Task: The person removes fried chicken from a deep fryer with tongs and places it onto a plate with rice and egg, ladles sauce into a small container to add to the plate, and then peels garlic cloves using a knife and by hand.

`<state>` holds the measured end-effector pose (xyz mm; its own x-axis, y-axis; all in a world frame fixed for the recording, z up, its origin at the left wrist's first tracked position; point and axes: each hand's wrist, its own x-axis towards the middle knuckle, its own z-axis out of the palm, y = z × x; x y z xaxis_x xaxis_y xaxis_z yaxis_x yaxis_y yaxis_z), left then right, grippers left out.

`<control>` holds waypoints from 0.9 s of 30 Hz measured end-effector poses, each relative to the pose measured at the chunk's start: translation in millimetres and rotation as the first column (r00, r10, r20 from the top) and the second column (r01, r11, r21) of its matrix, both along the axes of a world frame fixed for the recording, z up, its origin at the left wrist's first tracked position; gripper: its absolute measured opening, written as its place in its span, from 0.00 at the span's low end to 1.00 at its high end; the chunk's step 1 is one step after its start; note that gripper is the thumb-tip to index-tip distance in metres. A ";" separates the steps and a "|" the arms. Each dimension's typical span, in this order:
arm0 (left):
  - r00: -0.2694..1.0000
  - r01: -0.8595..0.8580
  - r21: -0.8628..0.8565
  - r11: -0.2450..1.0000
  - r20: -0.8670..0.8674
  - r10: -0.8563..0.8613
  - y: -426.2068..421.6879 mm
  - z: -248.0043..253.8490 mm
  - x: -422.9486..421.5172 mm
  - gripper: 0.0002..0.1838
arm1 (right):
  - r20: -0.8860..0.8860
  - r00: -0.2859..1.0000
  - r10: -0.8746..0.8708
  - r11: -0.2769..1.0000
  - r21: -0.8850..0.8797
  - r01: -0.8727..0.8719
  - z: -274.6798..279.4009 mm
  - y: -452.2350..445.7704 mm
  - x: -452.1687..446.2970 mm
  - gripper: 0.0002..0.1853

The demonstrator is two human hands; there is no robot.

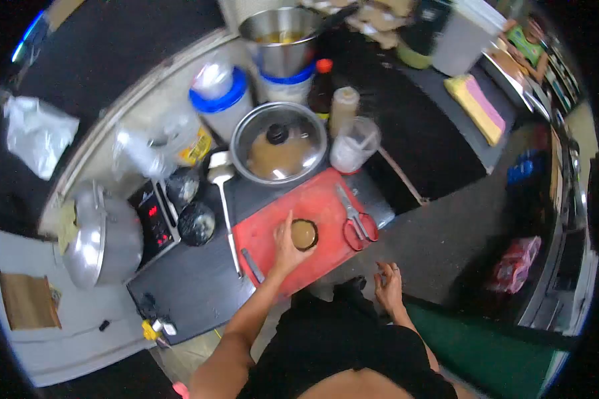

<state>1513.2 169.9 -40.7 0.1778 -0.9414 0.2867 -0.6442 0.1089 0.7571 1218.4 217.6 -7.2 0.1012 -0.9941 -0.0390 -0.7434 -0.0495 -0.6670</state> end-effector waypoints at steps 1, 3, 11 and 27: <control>1.000 0.029 -0.009 1.000 -0.007 -0.029 -1.5 7.9 -14.4 0.60 | 0.017 0.999 -0.044 0.998 0.051 0.043 -2.3 3.2 -14.7 0.21; 0.998 0.065 -0.030 0.997 -0.016 -0.065 -9.8 26.1 -43.5 0.60 | -0.001 0.999 -0.040 0.999 -0.031 0.040 -1.6 2.3 -44.0 0.20; 0.943 0.294 -0.112 0.949 -0.129 -0.307 -32.6 107.8 -192.3 0.57 | 0.035 0.962 -0.272 0.958 -0.081 0.274 1.1 2.4 -183.3 0.19; 0.636 0.729 -0.176 0.661 -0.184 -0.750 -140.2 163.2 -487.8 0.53 | 0.317 0.679 -0.662 0.670 -0.154 0.726 -4.0 32.5 -345.3 0.22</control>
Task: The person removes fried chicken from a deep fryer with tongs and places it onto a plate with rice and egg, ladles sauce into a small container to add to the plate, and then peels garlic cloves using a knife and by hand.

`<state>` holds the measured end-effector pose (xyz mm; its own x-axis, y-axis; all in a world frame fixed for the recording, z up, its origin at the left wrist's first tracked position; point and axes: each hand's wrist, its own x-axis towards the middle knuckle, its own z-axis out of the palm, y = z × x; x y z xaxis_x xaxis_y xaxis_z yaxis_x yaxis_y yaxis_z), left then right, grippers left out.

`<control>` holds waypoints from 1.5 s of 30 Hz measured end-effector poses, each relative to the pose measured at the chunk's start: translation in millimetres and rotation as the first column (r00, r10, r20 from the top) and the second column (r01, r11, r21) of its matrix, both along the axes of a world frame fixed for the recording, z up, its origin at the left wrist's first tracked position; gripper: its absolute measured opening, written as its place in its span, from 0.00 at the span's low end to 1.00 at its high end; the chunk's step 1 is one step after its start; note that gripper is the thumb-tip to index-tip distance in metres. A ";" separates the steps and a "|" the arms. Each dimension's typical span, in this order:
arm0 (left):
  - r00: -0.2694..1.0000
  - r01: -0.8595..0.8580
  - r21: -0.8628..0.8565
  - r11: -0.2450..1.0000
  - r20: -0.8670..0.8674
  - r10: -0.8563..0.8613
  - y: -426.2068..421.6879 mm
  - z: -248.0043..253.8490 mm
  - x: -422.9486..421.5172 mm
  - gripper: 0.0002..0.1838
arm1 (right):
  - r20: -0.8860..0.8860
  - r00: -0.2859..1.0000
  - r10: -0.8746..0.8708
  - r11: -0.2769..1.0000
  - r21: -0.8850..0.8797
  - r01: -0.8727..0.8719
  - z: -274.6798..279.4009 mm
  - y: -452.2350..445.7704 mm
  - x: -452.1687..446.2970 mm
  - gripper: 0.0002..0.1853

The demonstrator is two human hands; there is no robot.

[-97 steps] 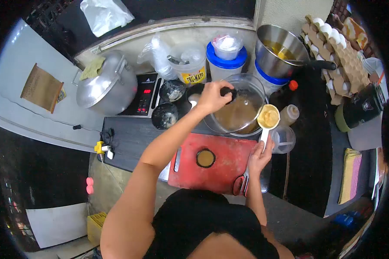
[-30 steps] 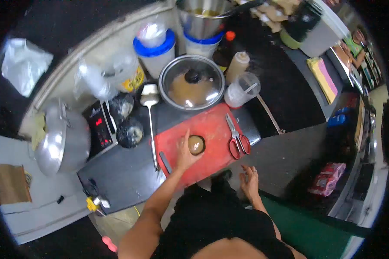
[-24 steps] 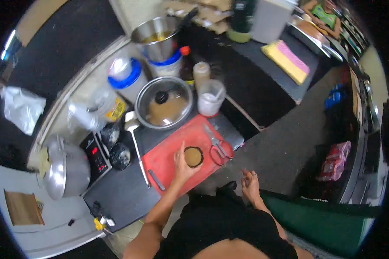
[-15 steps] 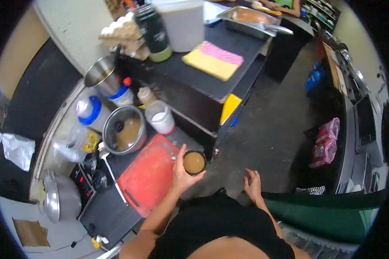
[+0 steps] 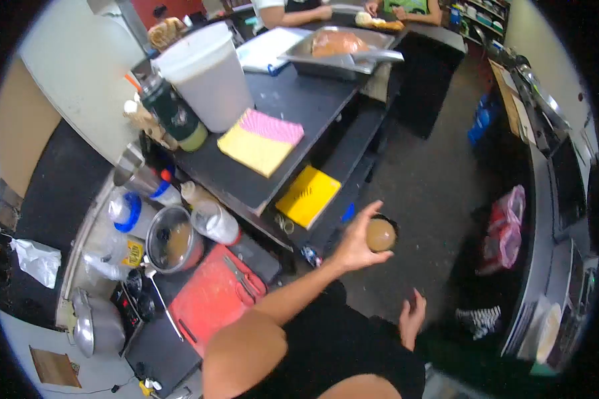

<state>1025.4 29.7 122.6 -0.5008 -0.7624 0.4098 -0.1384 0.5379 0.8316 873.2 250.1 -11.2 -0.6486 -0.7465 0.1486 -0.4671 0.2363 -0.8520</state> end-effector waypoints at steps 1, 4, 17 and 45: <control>0.999 0.046 0.035 0.998 -0.022 -0.046 -11.1 -2.2 -16.9 0.54 | 0.037 0.999 -0.025 0.998 0.051 0.023 10.2 -5.0 -5.3 0.23; 0.991 0.117 0.030 0.993 -0.068 -0.115 -45.3 -3.0 -69.2 0.54 | -0.019 0.995 -0.101 0.994 0.038 0.102 3.5 -18.8 -28.4 0.24; 0.951 0.308 -0.015 0.951 0.022 -0.307 -203.8 20.2 -249.0 0.52 | -0.144 0.811 -0.567 0.803 0.124 0.583 -62.6 -54.1 -134.7 0.30; 0.829 -0.559 -0.069 0.827 -0.092 0.552 -522.2 196.4 -466.8 0.52 | -0.524 0.851 -0.029 0.999 0.016 0.044 -82.6 -358.1 -669.2 0.29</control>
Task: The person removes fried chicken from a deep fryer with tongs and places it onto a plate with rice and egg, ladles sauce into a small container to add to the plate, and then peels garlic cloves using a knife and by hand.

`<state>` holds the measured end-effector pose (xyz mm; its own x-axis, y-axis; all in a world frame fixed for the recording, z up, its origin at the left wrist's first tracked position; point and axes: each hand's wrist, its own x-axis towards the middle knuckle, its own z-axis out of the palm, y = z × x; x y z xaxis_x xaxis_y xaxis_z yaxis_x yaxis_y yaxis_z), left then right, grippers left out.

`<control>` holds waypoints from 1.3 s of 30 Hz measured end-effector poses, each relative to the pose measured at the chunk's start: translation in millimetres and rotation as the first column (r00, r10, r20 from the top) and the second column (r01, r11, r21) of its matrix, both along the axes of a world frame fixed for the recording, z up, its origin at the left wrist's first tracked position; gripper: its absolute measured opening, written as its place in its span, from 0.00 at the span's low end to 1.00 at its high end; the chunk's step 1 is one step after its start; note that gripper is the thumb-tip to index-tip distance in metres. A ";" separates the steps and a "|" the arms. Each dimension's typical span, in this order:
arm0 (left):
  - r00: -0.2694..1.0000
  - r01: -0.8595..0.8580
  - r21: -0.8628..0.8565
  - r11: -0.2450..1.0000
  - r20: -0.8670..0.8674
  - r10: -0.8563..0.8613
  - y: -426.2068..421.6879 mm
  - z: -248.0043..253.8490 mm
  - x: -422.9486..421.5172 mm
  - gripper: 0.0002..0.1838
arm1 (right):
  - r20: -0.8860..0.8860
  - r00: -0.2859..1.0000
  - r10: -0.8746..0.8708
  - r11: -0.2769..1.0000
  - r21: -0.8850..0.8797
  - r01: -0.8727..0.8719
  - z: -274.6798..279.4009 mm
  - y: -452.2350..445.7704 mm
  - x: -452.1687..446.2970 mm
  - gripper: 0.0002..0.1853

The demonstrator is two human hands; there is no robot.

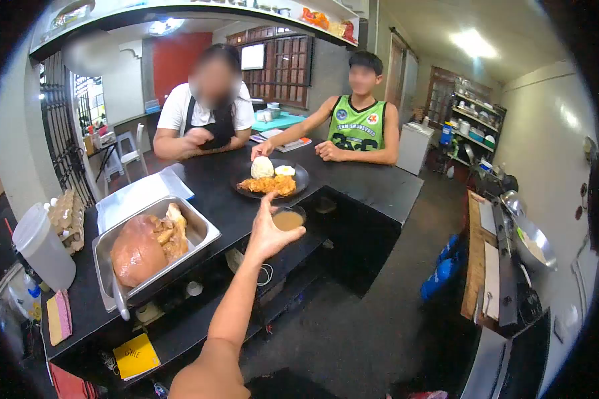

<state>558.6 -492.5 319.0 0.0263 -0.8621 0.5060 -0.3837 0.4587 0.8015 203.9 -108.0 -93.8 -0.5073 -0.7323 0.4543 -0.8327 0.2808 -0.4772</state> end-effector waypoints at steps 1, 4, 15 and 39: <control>1.000 -0.016 0.003 1.000 -0.018 0.016 -10.9 5.0 -0.2 0.52 | -0.020 0.999 0.033 0.999 -0.005 -0.033 -7.3 -11.6 -6.2 0.29; 0.993 -0.118 -0.083 0.990 -0.004 0.118 -47.9 20.3 3.3 0.52 | 0.323 0.927 -0.189 0.935 0.349 0.069 -3.9 -94.6 -12.7 0.30; 0.898 -0.429 -0.102 0.898 0.065 0.436 -208.1 34.6 45.9 0.56 | 0.719 0.663 0.207 0.878 0.163 -0.451 71.0 -290.9 15.4 0.24; 0.932 0.034 0.329 0.944 0.330 -0.148 -289.6 37.2 -38.7 0.53 | 0.585 0.364 0.725 0.423 0.038 -0.905 166.4 -526.5 -12.5 0.17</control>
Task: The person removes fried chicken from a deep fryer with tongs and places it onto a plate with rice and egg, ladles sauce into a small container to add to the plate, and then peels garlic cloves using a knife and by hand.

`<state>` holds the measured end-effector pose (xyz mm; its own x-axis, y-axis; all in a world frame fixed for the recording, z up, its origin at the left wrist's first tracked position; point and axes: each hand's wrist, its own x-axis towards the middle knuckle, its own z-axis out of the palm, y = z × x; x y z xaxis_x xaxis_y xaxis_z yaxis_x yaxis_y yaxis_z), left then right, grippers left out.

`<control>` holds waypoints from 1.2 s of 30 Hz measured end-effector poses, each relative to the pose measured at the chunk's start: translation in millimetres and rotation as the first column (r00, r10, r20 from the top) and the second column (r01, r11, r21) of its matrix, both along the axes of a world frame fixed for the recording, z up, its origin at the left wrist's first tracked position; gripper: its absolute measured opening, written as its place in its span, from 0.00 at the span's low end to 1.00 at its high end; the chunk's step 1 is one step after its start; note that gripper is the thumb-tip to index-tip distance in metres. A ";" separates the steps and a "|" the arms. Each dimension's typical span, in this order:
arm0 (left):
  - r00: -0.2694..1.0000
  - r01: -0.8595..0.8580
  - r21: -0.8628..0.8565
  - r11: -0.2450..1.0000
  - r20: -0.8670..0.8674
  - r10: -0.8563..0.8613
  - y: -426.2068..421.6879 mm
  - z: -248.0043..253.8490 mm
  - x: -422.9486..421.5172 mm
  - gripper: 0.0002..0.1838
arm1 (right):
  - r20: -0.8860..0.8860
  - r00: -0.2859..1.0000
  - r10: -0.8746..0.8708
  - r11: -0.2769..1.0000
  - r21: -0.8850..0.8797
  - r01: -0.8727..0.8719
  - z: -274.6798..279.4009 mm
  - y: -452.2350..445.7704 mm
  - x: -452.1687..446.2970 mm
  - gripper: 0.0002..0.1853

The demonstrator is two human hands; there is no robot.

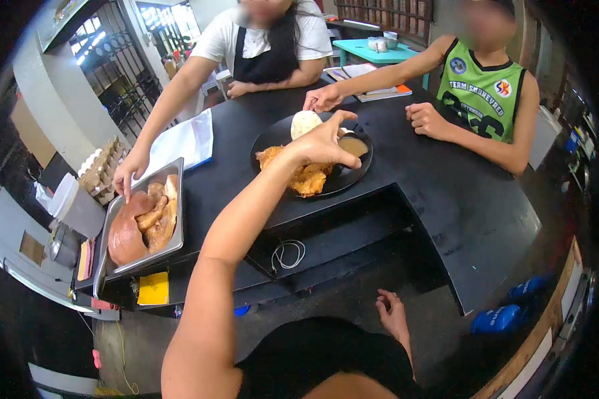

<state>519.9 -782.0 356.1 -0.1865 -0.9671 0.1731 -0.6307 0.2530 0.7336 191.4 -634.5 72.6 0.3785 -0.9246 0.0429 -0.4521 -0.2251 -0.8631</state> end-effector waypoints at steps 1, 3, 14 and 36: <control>1.000 0.016 0.026 1.000 -0.002 -0.016 0.2 -0.6 -1.7 0.53 | -0.010 1.000 0.009 1.000 0.002 -0.009 -1.5 -2.7 -2.5 0.17; 1.000 0.031 0.059 0.998 0.000 -0.032 -1.8 -4.5 -4.5 0.53 | 0.008 1.000 0.002 0.996 0.092 -0.002 -3.2 -6.2 -7.4 0.17; 0.989 -0.003 0.005 1.000 0.149 0.002 -11.5 -18.2 2.6 0.53 | 0.005 0.999 0.044 0.992 0.120 -0.044 -9.8 -14.1 -17.8 0.16; 0.928 -0.146 -0.166 0.975 0.318 0.193 -4.7 -20.7 2.1 0.55 | 0.036 0.978 0.204 0.972 0.112 -0.207 -39.7 -36.5 -23.1 0.17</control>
